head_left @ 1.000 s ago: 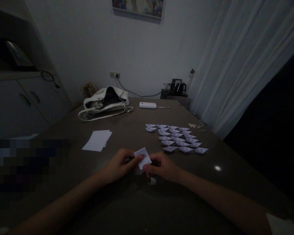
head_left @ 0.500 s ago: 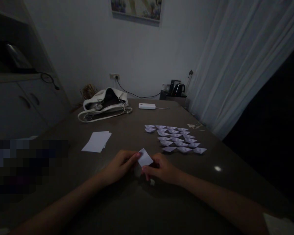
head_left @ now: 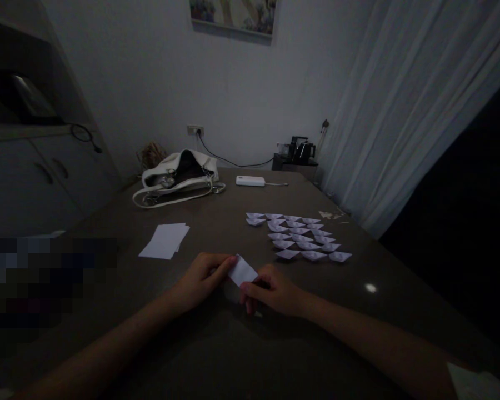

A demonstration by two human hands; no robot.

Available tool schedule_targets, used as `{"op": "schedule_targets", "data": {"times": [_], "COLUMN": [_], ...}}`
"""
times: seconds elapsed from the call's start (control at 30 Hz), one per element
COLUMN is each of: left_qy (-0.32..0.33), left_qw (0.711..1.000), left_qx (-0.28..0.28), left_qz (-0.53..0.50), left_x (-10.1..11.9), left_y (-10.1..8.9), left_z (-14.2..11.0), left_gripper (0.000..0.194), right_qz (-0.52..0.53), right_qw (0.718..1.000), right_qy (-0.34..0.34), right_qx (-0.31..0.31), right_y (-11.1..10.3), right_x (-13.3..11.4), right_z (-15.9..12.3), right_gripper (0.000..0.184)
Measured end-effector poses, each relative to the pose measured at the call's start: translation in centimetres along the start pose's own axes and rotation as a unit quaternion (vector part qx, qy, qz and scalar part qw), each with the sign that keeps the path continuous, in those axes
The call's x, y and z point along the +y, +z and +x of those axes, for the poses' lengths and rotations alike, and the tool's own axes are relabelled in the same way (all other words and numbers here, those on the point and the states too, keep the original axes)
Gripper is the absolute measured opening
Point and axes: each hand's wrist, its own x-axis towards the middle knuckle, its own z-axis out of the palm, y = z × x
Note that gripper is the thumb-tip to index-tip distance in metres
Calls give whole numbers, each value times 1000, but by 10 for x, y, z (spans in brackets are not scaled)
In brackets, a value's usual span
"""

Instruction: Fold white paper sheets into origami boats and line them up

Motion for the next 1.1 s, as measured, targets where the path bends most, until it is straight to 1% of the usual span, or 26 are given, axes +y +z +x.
{"op": "schedule_targets", "data": {"times": [0.2,0.33,0.43,0.53,0.6,0.67,0.73,0.9,1.1], "left_qy": [3,15,21,-7,-42,-63,-67,-54,-50], "left_qw": [1000,1000,999,999,997,992,986,971,971], "left_qx": [9,15,30,27,17,-3,-21,-29,-34], "left_qz": [20,18,12,-27,-68,-108,-152,-232,-232], "left_x": [0,1,0,-3,-4,-4,-5,-11,-14], "left_y": [-2,-3,-3,-3,-2,-1,0,0,-3], "left_z": [0,0,1,1,1,2,3,5,3], "left_gripper": [37,36,37,40,49,57,58,51,34], "right_qz": [-84,-68,-56,-43,-33,-32,-41,-56,-71], "right_qw": [996,997,998,999,999,998,997,994,992], "right_qy": [3,-13,-25,-28,-28,-34,-38,-25,-41], "right_qx": [-14,-17,-18,-1,18,39,57,86,95], "right_y": [-2,-1,-1,-1,-1,-1,0,3,2], "right_x": [-4,-4,-2,1,3,5,6,5,2], "right_z": [-2,-3,-2,0,2,4,5,6,8], "right_gripper": [40,39,44,49,50,51,50,48,44]}}
